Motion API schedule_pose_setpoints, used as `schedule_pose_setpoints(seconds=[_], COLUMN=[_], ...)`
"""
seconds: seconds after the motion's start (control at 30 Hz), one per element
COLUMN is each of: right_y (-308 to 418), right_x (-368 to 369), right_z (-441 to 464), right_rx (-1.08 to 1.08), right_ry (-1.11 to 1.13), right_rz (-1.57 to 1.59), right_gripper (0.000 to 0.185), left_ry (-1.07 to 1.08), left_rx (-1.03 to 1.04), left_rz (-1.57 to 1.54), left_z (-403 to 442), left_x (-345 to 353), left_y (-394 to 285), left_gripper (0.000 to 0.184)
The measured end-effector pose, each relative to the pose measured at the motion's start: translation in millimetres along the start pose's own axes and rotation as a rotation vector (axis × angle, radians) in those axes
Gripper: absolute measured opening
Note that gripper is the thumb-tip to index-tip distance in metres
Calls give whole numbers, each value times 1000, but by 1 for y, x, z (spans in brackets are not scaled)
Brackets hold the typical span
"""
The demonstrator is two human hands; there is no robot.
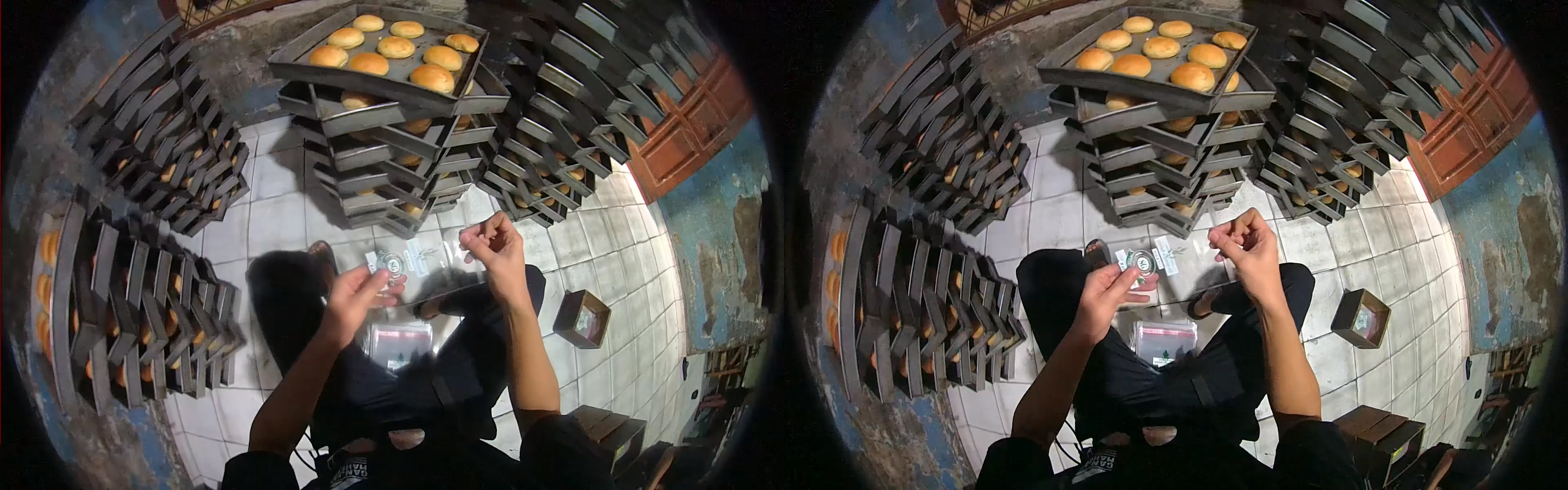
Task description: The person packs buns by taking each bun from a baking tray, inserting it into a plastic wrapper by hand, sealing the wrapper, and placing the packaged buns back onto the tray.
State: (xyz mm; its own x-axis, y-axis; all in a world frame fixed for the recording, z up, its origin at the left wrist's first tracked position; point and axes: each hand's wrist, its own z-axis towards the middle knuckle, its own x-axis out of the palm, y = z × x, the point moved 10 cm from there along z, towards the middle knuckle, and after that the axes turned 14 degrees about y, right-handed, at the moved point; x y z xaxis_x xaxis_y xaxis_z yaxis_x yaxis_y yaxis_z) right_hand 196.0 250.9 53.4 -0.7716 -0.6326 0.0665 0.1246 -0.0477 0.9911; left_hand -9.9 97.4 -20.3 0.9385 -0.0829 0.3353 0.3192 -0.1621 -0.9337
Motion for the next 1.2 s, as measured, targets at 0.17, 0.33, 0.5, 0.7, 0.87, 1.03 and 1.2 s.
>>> schedule_pose_setpoints(seconds=[0.17, 0.33, 0.5, 0.7, 0.87, 1.03, 1.2], right_y=[11, 34, 138, 142, 62, 69, 103], right_x=[1, 10, 6, -28, -39, -42, -12], right_z=[7, 31, 105, 302, 392, 388, 356], right_rx=[-97, -100, -316, -221, 364, 331, 281], right_ry=[-30, 45, 60, 57, 331, 267, 223], right_rz=[34, 59, -461, -1021, -1315, -1290, -1112], right_gripper=[31, 28, 32, 57, 75, 73, 81], left_ry=[-131, -246, -322, -333, -372, -315, -248], left_rx=[21, 41, 246, 222, 191, 266, 186], left_rz=[-56, -26, -84, -264, -76, -50, 0], left_z=[-4, -1, 2, 64, 114, 136, 143], left_x=[0, -29, -65, -133, -186, -200, -202], left_y=[-19, -36, -83, -97, -129, -154, -187], left_gripper=[33, 28, 22, 23, 22, 27, 22])
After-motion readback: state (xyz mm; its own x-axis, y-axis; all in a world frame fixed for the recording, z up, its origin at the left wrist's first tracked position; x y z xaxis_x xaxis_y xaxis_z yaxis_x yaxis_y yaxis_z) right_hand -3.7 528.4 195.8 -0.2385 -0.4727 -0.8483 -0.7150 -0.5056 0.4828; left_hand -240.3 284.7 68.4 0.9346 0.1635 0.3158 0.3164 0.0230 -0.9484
